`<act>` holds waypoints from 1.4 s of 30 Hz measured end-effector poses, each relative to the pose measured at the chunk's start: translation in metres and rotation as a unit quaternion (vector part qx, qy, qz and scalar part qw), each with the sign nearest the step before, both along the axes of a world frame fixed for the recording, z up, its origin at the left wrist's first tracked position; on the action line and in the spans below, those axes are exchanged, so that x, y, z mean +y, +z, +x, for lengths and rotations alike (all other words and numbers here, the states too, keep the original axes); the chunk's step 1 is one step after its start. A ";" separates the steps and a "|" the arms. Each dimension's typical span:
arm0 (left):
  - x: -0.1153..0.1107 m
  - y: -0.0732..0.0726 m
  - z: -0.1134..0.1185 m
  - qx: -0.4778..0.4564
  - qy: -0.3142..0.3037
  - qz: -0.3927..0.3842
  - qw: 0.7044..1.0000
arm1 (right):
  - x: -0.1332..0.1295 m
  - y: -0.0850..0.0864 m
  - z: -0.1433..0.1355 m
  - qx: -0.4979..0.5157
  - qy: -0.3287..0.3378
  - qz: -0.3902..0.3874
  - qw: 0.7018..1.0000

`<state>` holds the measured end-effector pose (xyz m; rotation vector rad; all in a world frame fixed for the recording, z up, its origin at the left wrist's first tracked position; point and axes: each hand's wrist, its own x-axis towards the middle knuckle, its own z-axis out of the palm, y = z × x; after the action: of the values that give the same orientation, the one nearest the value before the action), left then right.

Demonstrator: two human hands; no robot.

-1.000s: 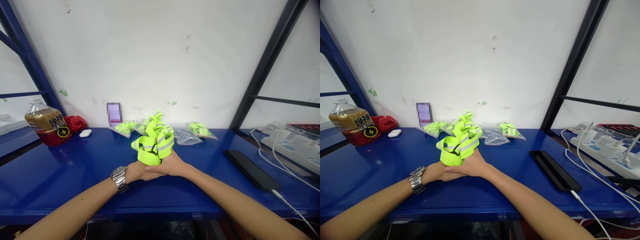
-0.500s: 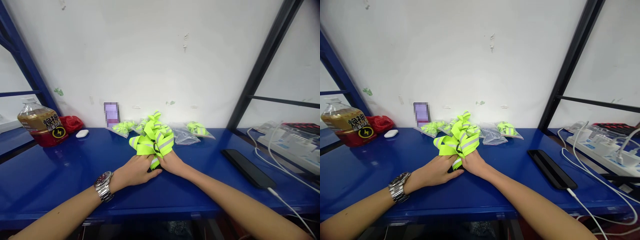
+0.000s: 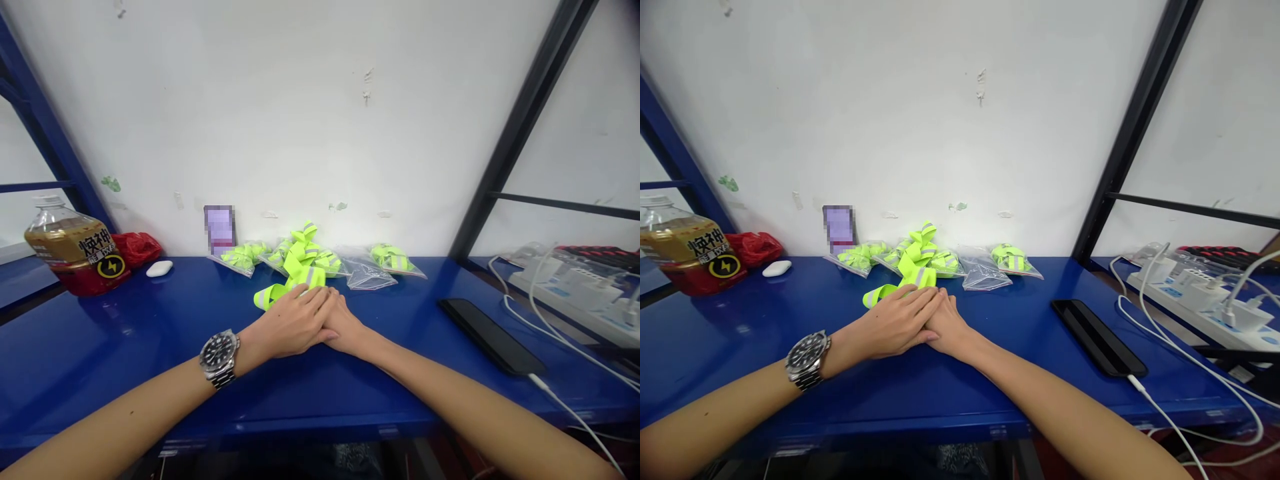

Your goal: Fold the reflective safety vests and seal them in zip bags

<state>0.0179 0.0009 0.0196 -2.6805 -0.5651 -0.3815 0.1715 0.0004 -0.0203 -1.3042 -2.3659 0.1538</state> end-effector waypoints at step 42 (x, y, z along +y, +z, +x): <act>-0.005 -0.021 -0.047 -0.132 0.058 -0.252 0.957 | -0.010 0.006 0.025 0.029 0.142 0.079 0.986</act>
<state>-0.0296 -0.0045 -0.0012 -3.0760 -1.0131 -0.6409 0.1966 -0.0099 -0.0146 -0.8748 -2.4485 0.0864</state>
